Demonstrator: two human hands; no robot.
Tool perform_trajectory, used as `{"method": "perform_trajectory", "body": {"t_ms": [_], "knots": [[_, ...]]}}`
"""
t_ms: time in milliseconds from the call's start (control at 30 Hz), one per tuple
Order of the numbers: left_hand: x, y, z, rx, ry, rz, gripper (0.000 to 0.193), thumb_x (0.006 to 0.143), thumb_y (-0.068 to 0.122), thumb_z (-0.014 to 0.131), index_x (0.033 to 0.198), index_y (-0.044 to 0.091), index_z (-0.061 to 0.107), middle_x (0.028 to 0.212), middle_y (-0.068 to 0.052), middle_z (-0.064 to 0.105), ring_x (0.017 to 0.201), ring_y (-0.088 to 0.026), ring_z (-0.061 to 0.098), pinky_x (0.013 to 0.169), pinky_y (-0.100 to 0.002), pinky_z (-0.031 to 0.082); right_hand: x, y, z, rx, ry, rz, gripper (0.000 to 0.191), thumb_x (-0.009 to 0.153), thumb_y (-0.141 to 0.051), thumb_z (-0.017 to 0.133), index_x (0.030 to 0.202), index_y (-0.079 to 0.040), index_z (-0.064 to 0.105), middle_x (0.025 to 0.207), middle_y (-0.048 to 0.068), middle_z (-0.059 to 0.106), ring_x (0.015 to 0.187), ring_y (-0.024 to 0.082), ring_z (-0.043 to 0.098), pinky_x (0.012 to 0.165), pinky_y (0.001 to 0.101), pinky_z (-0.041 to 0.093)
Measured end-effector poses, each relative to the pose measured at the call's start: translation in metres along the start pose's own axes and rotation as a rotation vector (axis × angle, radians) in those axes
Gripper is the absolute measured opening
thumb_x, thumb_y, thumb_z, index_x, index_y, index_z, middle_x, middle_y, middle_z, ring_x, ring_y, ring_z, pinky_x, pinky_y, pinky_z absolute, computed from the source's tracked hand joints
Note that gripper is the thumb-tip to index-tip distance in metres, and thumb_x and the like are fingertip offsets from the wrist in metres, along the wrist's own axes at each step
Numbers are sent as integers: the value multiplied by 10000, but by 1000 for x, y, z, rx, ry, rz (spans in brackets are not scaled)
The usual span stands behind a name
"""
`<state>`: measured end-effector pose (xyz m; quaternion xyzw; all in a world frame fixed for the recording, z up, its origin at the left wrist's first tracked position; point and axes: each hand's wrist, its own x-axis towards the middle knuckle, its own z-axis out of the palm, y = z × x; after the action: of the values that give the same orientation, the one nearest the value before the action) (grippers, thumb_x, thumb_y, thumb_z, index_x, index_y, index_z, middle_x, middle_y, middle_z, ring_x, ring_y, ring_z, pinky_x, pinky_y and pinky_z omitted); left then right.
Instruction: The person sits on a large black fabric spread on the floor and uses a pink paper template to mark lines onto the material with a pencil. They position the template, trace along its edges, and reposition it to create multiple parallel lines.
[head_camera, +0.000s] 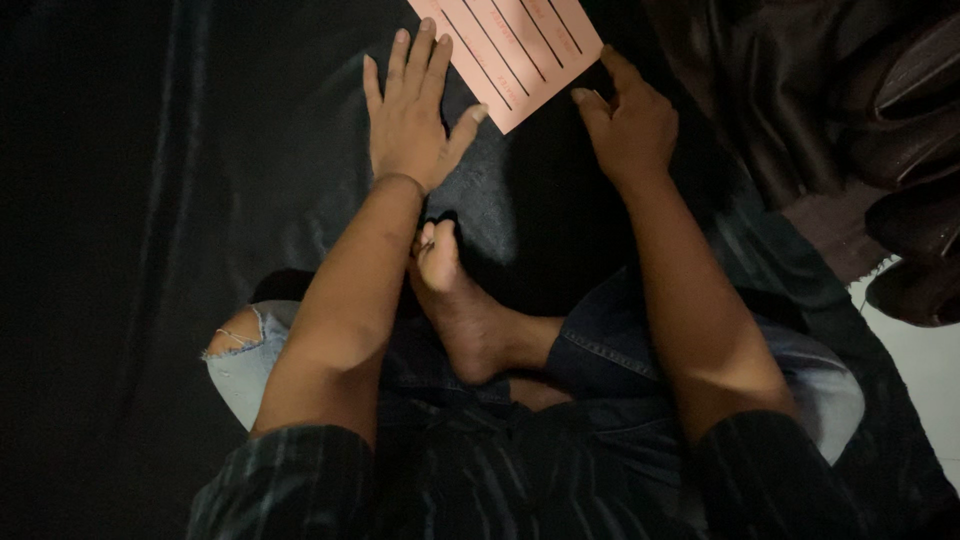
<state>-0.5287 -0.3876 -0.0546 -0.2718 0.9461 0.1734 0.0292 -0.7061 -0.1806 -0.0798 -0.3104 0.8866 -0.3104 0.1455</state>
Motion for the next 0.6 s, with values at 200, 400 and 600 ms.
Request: {"method": "perform_trajectory", "body": {"t_ms": [200,400,600], "knots": [[1,2,-2,-11,-6,-9,937,955,777,519,1605,118,371,1698,-71,241,1577,-299,138,1275,-604,20,1,-9,-6,56,-69,148,523,977,-341,736,1443,-141,607,967,91,738,828,199,697,755,368,551],[2,2,1,4,-8,-14,952,943,792,517,1602,120,376,1694,-62,241,1574,-287,133,1273,-603,23,3,-9,-10,100,-81,214,492,974,-356,722,1419,-171,624,942,77,743,848,184,710,794,360,558],[2,3,2,5,-3,-17,952,939,796,519,1594,118,389,1690,-67,246,1571,-287,133,1274,-600,25,4,-8,-11,172,-54,178,460,996,-331,711,1415,-157,631,961,51,740,879,163,715,814,352,555]]}}
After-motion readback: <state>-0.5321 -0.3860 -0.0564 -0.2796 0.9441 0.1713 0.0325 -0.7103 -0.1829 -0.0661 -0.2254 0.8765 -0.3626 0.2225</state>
